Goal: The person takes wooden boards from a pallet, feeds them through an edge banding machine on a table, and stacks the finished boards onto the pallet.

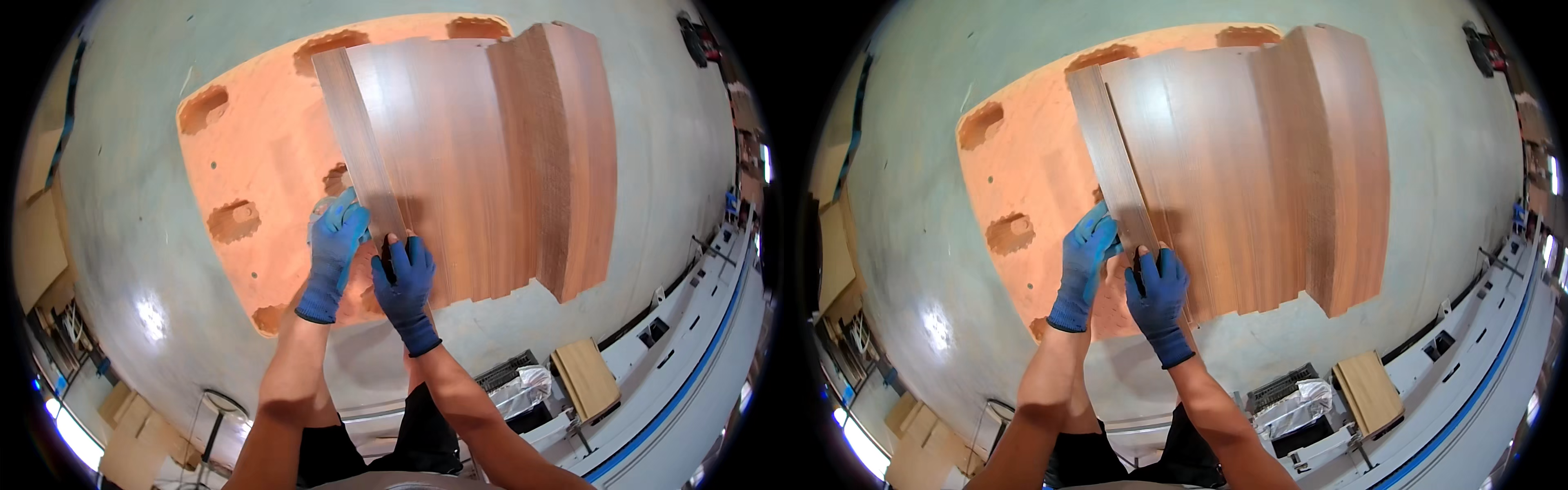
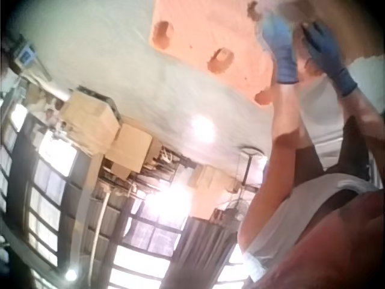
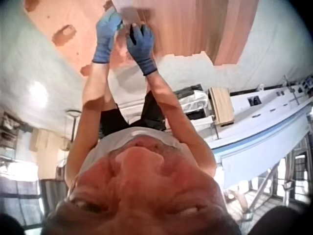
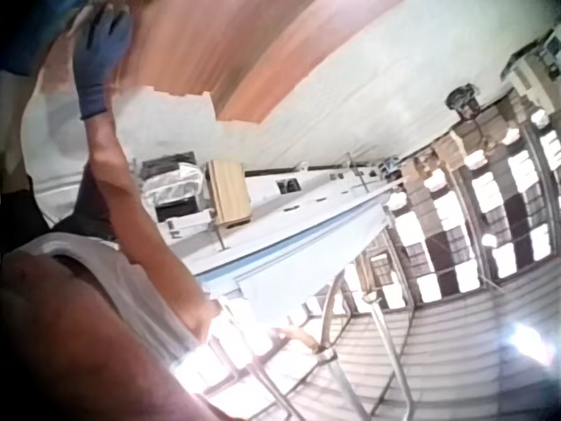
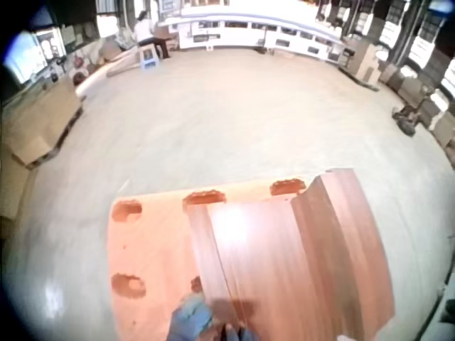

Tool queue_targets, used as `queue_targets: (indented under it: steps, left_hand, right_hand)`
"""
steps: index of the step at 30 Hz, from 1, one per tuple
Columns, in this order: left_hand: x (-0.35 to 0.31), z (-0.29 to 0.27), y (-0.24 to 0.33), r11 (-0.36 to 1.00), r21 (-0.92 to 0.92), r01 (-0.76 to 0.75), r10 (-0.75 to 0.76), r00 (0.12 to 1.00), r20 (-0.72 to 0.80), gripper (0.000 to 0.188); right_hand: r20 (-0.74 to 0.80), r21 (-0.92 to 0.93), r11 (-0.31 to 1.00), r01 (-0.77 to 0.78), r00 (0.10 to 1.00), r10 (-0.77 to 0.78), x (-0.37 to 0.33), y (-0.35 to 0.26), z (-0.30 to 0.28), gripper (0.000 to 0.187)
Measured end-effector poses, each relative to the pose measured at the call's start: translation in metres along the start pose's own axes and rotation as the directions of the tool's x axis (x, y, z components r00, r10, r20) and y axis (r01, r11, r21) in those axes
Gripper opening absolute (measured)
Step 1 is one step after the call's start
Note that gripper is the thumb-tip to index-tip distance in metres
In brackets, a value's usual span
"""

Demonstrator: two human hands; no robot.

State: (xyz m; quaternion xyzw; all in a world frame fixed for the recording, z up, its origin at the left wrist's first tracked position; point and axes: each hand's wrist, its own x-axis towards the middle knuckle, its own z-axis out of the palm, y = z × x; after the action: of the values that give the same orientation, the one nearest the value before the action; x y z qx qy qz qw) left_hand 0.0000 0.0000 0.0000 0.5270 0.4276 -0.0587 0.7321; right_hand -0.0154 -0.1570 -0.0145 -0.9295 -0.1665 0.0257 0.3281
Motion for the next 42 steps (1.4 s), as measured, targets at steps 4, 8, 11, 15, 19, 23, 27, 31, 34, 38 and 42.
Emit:
queue_targets:
  steps: [4,8,11,15,19,23,27,31,34,38,42]
  left_hand:
    - [-0.012,0.03,0.017,0.971,-0.235,0.039,-0.021,0.997,0.077,0.045]
    - [-0.015,0.046,0.019,0.971,-0.226,0.077,-0.061,0.995,0.078,0.042]
    - [-0.014,0.053,0.012,0.993,-0.107,0.049,-0.041,0.996,0.081,0.045]
    - [-0.005,0.057,-0.006,0.997,-0.071,0.008,0.001,0.992,0.13,0.041]
    - [0.001,0.06,-0.029,1.0,0.004,0.02,-0.02,0.978,0.207,0.041]
    - [0.004,0.063,-0.049,0.997,0.071,-0.026,0.006,0.963,0.27,0.042]
    - [-0.001,0.062,-0.058,0.979,0.169,-0.111,0.064,0.964,0.258,0.042]
    - [-0.006,0.067,-0.061,0.967,0.191,-0.17,0.12,0.962,0.247,0.04]
    - [-0.008,0.073,-0.065,0.965,0.191,-0.178,0.126,0.958,0.256,0.04]
    - [-0.007,0.08,-0.072,0.973,0.173,-0.155,0.112,0.965,0.239,0.041]
    - [-0.011,0.056,-0.087,0.932,0.248,-0.266,0.206,0.948,0.244,0.039]
  right_hand:
    - [-0.07,-0.048,0.999,0.007,0.997,-0.01,0.012,0.008,-0.023,0.045]
    - [0.004,0.024,0.997,-0.068,0.998,0.068,0.034,0.024,-0.071,0.042]
    - [-0.13,-0.253,0.967,-0.005,0.991,-0.029,0.05,0.064,-0.124,0.04]
    - [-0.247,-0.316,0.946,0.072,0.957,-0.155,0.084,0.131,-0.202,0.04]
    - [-0.235,-0.327,0.944,0.053,0.962,-0.136,0.115,0.194,-0.246,0.043]
    - [-0.235,-0.322,0.943,0.081,0.958,-0.162,0.135,0.254,-0.251,0.046]
    - [-0.231,-0.355,0.933,0.064,0.961,-0.154,0.145,0.251,-0.247,0.042]
    - [-0.231,-0.346,0.937,0.039,0.965,-0.125,0.147,0.25,-0.245,0.039]
    - [-0.195,-0.355,0.934,-0.034,0.98,-0.038,0.145,0.249,-0.248,0.04]
    - [-0.291,-0.401,0.916,-0.03,0.952,-0.096,0.136,0.243,-0.262,0.039]
    - [-0.448,-0.365,0.931,-0.005,0.877,-0.171,0.092,0.201,-0.275,0.031]
